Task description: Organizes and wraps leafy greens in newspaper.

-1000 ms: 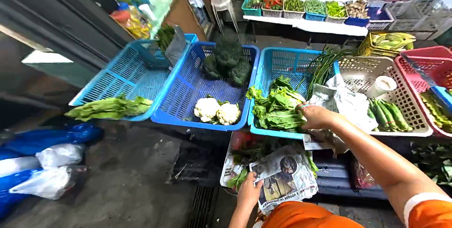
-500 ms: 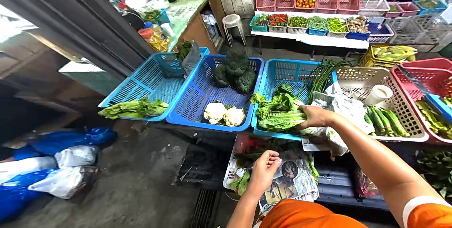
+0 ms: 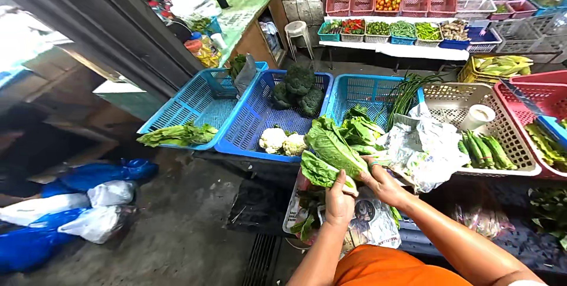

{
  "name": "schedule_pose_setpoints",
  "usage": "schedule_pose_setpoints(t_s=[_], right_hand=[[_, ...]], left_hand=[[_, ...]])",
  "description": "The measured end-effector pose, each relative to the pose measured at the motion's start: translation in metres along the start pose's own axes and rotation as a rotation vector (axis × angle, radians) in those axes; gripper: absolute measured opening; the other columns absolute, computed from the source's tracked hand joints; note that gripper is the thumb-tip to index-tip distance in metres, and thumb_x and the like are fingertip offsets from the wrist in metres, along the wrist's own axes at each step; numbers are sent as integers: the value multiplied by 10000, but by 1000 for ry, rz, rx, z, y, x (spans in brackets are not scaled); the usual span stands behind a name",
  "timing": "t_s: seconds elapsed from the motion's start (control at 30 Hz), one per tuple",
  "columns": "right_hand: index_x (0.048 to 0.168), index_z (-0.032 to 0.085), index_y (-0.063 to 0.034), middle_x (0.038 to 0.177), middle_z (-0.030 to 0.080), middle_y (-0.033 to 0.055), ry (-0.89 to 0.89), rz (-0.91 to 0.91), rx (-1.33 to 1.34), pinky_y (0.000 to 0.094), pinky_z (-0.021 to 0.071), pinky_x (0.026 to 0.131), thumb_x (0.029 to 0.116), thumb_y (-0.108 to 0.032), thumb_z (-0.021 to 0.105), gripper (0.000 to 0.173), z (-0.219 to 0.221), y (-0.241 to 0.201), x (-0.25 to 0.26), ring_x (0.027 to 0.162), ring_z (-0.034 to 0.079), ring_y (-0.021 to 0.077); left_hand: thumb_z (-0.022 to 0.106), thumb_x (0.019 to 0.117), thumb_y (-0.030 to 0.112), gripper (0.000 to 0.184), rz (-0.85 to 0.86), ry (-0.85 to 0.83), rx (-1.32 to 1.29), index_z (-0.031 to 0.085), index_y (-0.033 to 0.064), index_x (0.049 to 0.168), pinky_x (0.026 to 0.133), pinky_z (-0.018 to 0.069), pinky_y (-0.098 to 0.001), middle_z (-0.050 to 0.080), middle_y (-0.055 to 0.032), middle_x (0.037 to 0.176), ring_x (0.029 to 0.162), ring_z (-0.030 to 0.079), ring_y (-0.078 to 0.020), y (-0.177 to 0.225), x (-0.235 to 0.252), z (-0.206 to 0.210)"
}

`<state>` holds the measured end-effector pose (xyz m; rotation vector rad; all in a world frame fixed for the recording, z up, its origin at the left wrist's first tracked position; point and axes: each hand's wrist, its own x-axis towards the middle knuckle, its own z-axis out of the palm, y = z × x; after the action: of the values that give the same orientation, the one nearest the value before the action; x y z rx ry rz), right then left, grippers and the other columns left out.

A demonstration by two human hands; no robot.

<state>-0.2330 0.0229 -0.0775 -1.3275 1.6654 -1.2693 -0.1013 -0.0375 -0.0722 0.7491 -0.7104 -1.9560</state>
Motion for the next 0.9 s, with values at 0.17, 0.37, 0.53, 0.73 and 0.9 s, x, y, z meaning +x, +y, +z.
schedule_pose_setpoints(t_s=[0.17,0.37,0.53,0.73,0.9], right_hand=[[1398,400,116,1270,609,153,89,-197,428,335,564,999,1083,-309,424,530,6,-13,-12,1144,643,135],[1331,539,58,1280,586,128,-70,-62,486,324,517,1017,1079,-379,391,525,30,-8,-12,1162,598,121],[1289,639,0,1264,632,151,-206,-26,80,377,485,1053,1083,-339,440,444,26,-14,-2,1179,607,181],[1327,640,-42,1186,658,172,-244,-123,-347,472,502,1003,1049,-457,487,522,18,-47,13,1125,635,285],[1300,668,-34,1165,679,166,-182,-362,-421,460,509,1003,1039,-506,510,562,31,-48,12,1114,645,284]], left_hand=[[341,1096,206,382,47,-122,-114,457,53,1427,953,584,-469,700,-145,1195,1080,706,-272,14,11,-25],[814,662,700,948,37,-118,-179,531,99,1338,932,592,-448,709,-106,1177,1097,693,-241,11,2,-33],[918,653,509,947,53,-325,-256,549,66,1405,1057,520,-475,669,-196,1313,1252,634,-335,10,8,-52],[1000,507,461,992,87,-148,-186,566,38,1292,958,582,-424,700,-155,1233,1116,693,-251,17,-2,-49],[943,618,229,873,93,-108,-218,532,21,1360,905,593,-417,707,-178,1178,1065,706,-266,31,-1,-48]])
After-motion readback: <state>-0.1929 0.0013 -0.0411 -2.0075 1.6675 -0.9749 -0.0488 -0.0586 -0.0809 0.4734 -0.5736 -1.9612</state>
